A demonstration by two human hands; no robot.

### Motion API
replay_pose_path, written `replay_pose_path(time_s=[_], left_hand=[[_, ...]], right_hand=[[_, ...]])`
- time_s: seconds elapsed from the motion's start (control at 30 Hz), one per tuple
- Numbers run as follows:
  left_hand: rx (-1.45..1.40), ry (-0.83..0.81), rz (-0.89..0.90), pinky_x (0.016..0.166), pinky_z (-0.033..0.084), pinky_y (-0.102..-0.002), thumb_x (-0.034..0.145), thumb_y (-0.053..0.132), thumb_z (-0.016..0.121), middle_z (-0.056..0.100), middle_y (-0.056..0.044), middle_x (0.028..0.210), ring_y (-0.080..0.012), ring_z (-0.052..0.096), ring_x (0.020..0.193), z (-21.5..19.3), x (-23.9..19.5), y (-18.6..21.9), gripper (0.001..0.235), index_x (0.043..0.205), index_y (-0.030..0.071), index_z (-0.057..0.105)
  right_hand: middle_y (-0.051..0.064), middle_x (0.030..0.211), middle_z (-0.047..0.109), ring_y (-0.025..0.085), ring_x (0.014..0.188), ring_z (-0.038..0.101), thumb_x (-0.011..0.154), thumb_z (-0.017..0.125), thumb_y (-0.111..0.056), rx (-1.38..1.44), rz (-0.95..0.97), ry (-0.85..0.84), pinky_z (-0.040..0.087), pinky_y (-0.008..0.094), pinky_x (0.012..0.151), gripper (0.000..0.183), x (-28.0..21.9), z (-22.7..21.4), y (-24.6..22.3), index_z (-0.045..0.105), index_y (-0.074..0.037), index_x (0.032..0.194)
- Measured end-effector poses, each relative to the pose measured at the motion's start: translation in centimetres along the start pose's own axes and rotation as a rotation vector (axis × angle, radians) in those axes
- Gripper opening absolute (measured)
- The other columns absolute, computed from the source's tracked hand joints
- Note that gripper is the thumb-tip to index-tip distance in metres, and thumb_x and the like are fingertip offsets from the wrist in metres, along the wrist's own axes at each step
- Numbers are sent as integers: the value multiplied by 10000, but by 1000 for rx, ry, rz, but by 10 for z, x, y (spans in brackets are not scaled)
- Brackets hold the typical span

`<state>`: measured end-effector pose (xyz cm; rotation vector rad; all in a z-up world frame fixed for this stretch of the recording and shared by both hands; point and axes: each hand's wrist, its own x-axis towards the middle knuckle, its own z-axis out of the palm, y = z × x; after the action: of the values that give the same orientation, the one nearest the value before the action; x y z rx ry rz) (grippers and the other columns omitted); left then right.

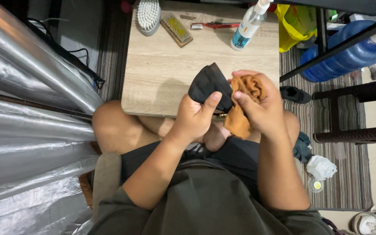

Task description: The person cleans a black high-heeled shoe by first wiping it with a brown cloth, then spraying it with a cleaning solution. They scrub the shoe with a brush and finish by wiping it again with the cloth.

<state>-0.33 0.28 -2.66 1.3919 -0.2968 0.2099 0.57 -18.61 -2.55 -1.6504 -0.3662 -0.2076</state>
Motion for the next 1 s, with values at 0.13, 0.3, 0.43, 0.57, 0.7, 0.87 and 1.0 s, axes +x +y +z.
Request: replay_pose_path(time_s=[0.13, 0.3, 0.43, 0.57, 0.7, 0.87, 1.0], left_hand=[[3, -37, 28, 849, 606, -427, 1017, 137, 634, 778, -146, 1017, -152, 684, 978, 3, 4, 4, 198, 1095, -1, 751], [19, -79, 21, 854, 592, -465, 1014, 124, 616, 766, -179, 1026, -164, 653, 1007, 5, 8, 32, 196, 1100, -6, 735], [23, -70, 20, 893, 585, -467, 1031, 119, 594, 763, -164, 1057, -150, 630, 1036, -4, 5, 14, 210, 1115, -17, 730], [-8, -58, -10, 888, 580, -450, 1037, 128, 589, 764, -153, 1027, -123, 601, 995, -5, 4, 0, 223, 1113, -29, 727], [-16, -63, 0, 881, 590, -441, 1042, 133, 595, 768, -156, 1017, -125, 618, 993, 0, 2, 2, 215, 1098, -19, 737], [-4, -76, -5, 865, 596, -433, 1039, 138, 600, 769, -146, 1021, -117, 618, 1001, 7, 6, 16, 211, 1091, -11, 739], [-87, -108, -19, 953, 577, -437, 1043, 128, 577, 749, -148, 1120, -151, 634, 1077, 12, 7, 28, 233, 1174, 2, 721]], right_hand=[[250, 1349, 609, 355, 1190, 683, 960, 713, -27, 2, -113, 23, 559, 424, 988, 234, 7, 2, -38, 556, 49, 1116], [236, 1317, 615, 375, 1112, 694, 945, 761, -60, -186, -201, -51, 553, 429, 914, 274, 18, 8, -46, 595, 55, 1130], [135, 1276, 634, 204, 1002, 645, 945, 760, -140, -184, -77, -42, 517, 370, 876, 369, 15, 15, -37, 646, -1, 1267], [132, 1262, 663, 235, 996, 626, 920, 778, -159, -244, -20, 0, 477, 369, 878, 332, 2, 5, -13, 684, -23, 1207], [146, 1259, 682, 247, 986, 657, 928, 780, -97, -279, -85, 41, 475, 355, 853, 196, 0, -4, -24, 681, 6, 1063], [186, 1281, 653, 243, 1032, 646, 939, 774, -63, -252, -195, 53, 474, 326, 884, 245, 11, -2, -60, 669, 46, 1132], [167, 1287, 645, 321, 1104, 647, 949, 787, -137, -330, -220, 21, 465, 409, 963, 275, 17, 10, -50, 668, 25, 1137]])
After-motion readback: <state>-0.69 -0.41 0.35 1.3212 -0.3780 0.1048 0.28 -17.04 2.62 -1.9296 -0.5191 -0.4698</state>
